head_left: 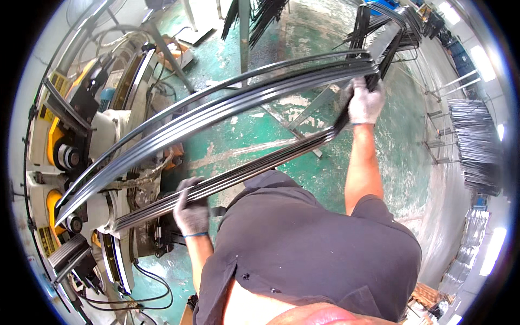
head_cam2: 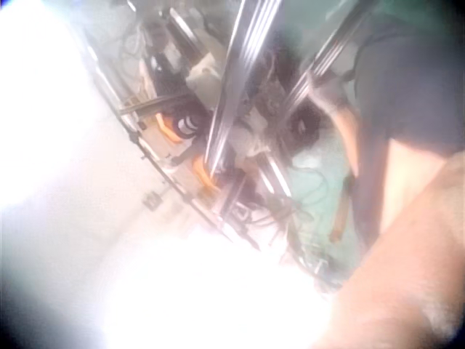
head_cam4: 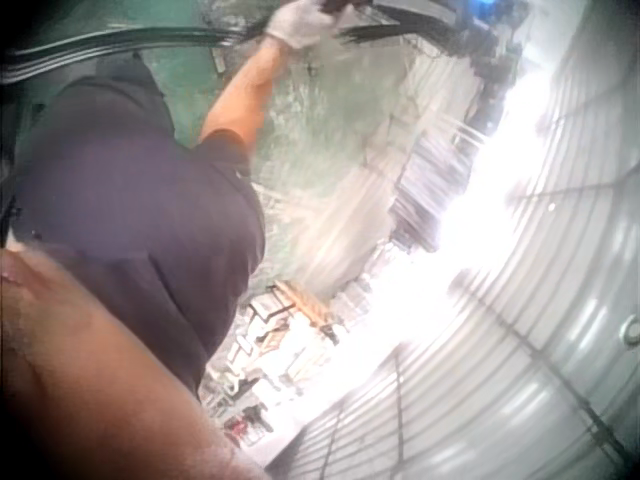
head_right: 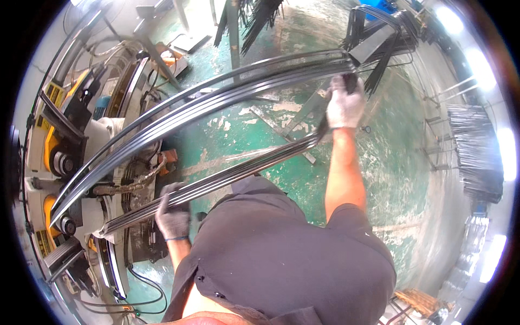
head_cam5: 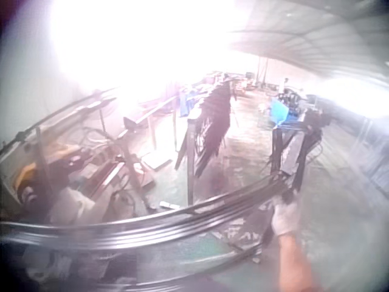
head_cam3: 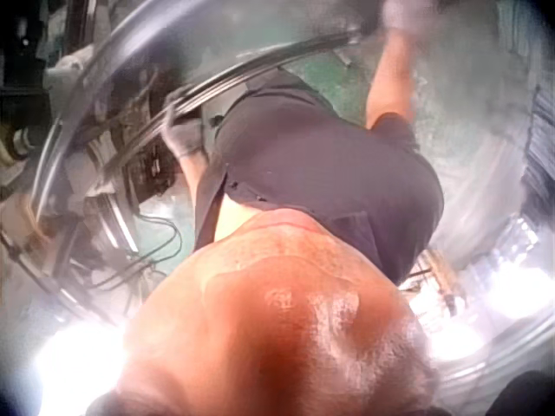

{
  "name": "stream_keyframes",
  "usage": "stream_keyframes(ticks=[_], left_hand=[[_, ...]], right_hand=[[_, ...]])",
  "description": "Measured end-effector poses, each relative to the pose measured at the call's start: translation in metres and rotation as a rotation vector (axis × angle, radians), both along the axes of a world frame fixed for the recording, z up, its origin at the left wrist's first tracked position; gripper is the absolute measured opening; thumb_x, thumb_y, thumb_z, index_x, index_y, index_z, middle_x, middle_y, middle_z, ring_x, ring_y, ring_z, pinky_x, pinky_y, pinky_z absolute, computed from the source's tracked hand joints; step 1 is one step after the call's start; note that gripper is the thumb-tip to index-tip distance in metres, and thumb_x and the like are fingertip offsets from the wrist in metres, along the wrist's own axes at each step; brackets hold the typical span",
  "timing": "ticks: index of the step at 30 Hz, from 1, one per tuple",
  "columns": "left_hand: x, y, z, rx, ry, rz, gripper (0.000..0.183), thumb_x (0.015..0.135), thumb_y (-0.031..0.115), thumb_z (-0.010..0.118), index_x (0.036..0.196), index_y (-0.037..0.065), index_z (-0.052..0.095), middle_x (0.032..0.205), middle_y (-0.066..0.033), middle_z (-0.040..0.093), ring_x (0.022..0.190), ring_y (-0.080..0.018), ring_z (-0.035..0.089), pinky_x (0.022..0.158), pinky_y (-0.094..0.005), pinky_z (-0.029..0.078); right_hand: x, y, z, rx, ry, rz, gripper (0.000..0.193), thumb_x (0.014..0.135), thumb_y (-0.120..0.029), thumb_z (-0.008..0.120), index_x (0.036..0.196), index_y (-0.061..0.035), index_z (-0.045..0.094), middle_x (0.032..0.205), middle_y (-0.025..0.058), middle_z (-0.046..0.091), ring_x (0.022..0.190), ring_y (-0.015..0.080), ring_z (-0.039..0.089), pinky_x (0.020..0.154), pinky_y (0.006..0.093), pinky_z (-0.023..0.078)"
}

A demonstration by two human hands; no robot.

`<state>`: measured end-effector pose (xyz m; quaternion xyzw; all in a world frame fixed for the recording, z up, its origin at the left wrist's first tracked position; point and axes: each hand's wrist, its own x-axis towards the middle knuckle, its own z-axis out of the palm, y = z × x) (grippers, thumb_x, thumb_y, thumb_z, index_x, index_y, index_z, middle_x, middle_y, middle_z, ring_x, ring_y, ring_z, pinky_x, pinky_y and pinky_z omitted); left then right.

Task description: The person picks up several long metal strips from a stack, inserts them into a metal bending machine, and then places the bent strips onto another stack.

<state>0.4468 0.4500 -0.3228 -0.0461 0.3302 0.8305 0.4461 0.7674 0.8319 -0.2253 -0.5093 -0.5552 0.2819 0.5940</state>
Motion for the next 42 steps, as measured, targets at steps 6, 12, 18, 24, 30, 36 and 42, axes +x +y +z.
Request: stream_keyframes(ticks=[6, 12, 18, 24, 30, 36, 42], left_hand=[[0.071, 0.106, -0.058, -0.08, -0.412, -0.34, 0.04, 0.102, 0.015, 0.053, 0.134, -0.008, 0.052, 0.136, -0.0278, 0.059, 0.132, -0.0444, 0.054, 0.114, -0.0579, 0.041], [0.114, 0.179, -0.055, -0.247, -0.065, -0.288, 0.033, 0.1, 0.009, 0.055, 0.13, -0.004, 0.053, 0.118, -0.0273, 0.066, 0.103, -0.0407, 0.068, 0.091, -0.0503, 0.057], [0.16, 0.204, -0.04, -0.16, 0.001, -0.146, 0.029, 0.102, 0.008, 0.055, 0.128, -0.006, 0.057, 0.121, -0.0285, 0.066, 0.105, -0.0399, 0.069, 0.093, -0.0499, 0.058], [0.195, 0.166, -0.04, -0.54, 0.013, 0.106, 0.024, 0.096, 0.007, 0.068, 0.117, -0.002, 0.062, 0.099, -0.0157, 0.073, 0.085, -0.0245, 0.073, 0.074, -0.0367, 0.061], [0.221, 0.068, -0.076, -0.642, -0.07, 0.428, 0.017, 0.095, 0.007, 0.065, 0.111, 0.001, 0.063, 0.092, -0.012, 0.072, 0.077, -0.0209, 0.071, 0.066, -0.0341, 0.059], [0.269, -0.045, -0.085, -0.586, -0.247, 0.691, 0.021, 0.094, 0.01, 0.066, 0.113, 0.001, 0.065, 0.094, -0.0127, 0.072, 0.08, -0.0217, 0.072, 0.068, -0.0337, 0.058], [0.322, -0.188, -0.066, -0.815, -0.063, 1.011, 0.022, 0.092, 0.013, 0.068, 0.111, 0.001, 0.069, 0.093, -0.0074, 0.073, 0.082, -0.0178, 0.071, 0.073, -0.0316, 0.058]], right_hand=[[0.118, 0.139, 0.045, -0.102, -0.784, -0.343, 0.035, 0.093, -0.039, 0.072, 0.116, -0.0123, 0.071, 0.113, 0.0204, 0.074, 0.111, 0.0414, 0.068, 0.093, 0.0489, 0.053], [0.193, 0.312, 0.007, -0.385, -1.044, -0.404, 0.036, 0.101, -0.03, 0.051, 0.13, -0.0122, 0.062, 0.128, 0.0258, 0.068, 0.122, 0.0433, 0.064, 0.102, 0.0521, 0.052], [0.217, 0.494, -0.002, -0.319, -1.617, -0.166, 0.033, 0.1, -0.024, 0.051, 0.108, -0.0062, 0.078, 0.122, 0.0233, 0.072, 0.113, 0.039, 0.071, 0.092, 0.0513, 0.059], [0.145, 0.477, -0.032, 0.277, -1.302, -0.151, 0.032, 0.099, -0.027, 0.056, 0.11, -0.0042, 0.076, 0.118, 0.0203, 0.074, 0.109, 0.0352, 0.071, 0.092, 0.0469, 0.058], [0.115, 0.219, -0.222, 0.106, -1.142, 0.531, 0.033, 0.098, -0.029, 0.06, 0.112, -0.0021, 0.075, 0.114, 0.0173, 0.075, 0.105, 0.0313, 0.072, 0.093, 0.0425, 0.056], [0.009, -0.032, -0.303, -0.241, -1.143, 1.453, 0.037, 0.098, -0.032, 0.065, 0.114, -0.0001, 0.073, 0.11, 0.0143, 0.077, 0.101, 0.0275, 0.072, 0.093, 0.0381, 0.055], [-0.223, -0.189, -0.231, 0.26, -1.031, 1.632, 0.035, 0.094, -0.022, 0.071, 0.118, 0.0025, 0.071, 0.114, 0.0181, 0.076, 0.105, 0.0276, 0.072, 0.097, 0.0375, 0.053]])
